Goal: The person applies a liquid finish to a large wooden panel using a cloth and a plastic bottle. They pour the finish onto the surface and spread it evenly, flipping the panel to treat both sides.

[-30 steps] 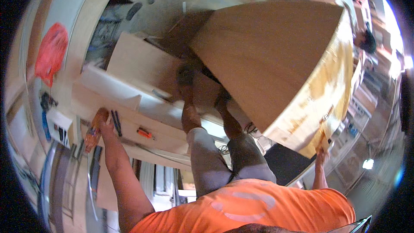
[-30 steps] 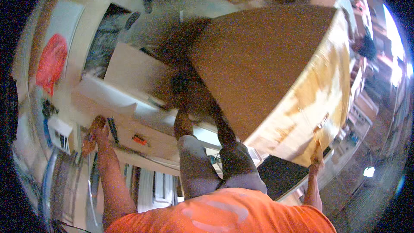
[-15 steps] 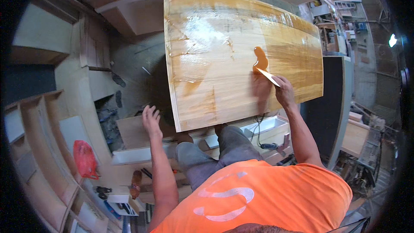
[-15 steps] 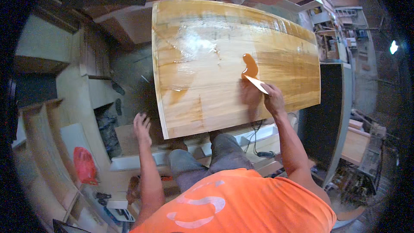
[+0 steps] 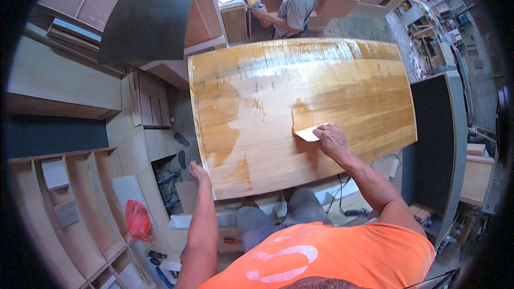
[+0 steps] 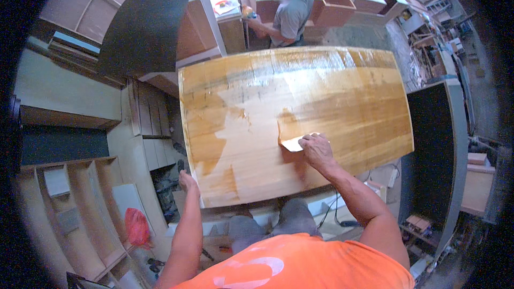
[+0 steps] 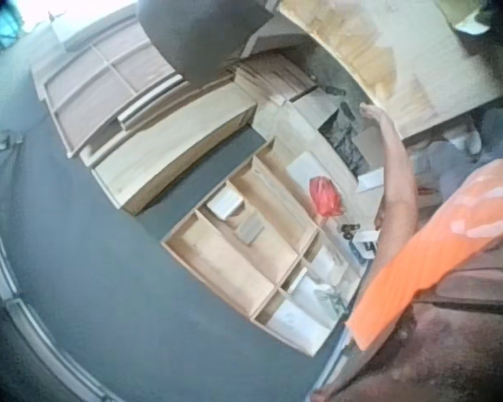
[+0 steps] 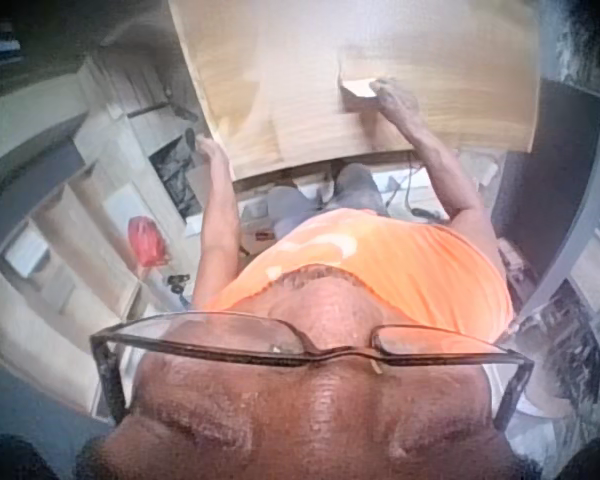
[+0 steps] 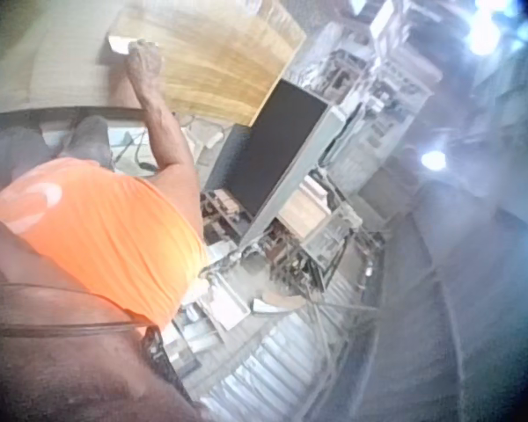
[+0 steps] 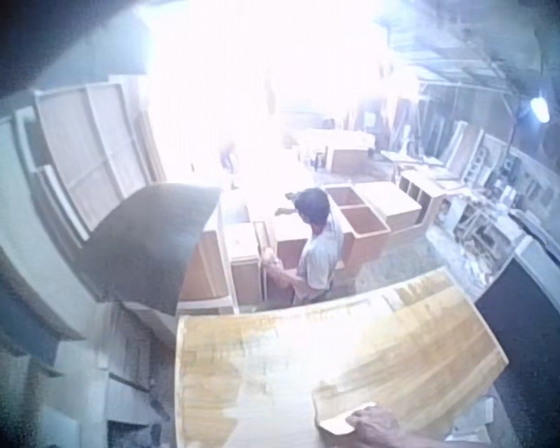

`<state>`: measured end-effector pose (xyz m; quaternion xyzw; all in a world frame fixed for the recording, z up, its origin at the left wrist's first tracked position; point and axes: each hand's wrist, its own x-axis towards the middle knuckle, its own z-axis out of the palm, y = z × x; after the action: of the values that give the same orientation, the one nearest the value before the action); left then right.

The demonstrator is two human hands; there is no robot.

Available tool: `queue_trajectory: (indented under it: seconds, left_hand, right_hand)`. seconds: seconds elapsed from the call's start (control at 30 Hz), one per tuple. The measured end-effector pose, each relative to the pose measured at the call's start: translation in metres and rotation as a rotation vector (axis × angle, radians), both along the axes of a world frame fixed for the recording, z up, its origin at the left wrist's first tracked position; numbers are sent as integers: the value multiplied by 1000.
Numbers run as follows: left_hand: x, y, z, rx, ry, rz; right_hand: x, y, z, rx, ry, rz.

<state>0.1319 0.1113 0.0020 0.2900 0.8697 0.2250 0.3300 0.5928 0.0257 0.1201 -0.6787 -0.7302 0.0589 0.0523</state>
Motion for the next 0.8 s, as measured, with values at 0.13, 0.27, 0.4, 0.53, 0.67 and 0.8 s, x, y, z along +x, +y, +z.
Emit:
queue_trajectory:
  seconds: [0.13,0.27,0.4,0.53,0.67,0.8]
  left_hand:
    - [-12,-4,-26,1,147,5]
    - [-6,3,-23,0,154,0]
    - [-23,-1,-43,-43,293,-206]
    - [-29,-4,-52,-49,421,-303]
    - [-14,-3,-35,-23,257,-58]
    - [-7,1,-20,-65,245,-17]
  right_hand:
    - [21,86,18,181,49,-27]
    - [49,170,-9,378,-3,-70]
    - [53,229,-30,363,-91,-110]
    - [54,274,-54,352,-167,-136]
    - [54,272,-63,387,-132,-164]
    - [48,244,-53,313,-96,-163]
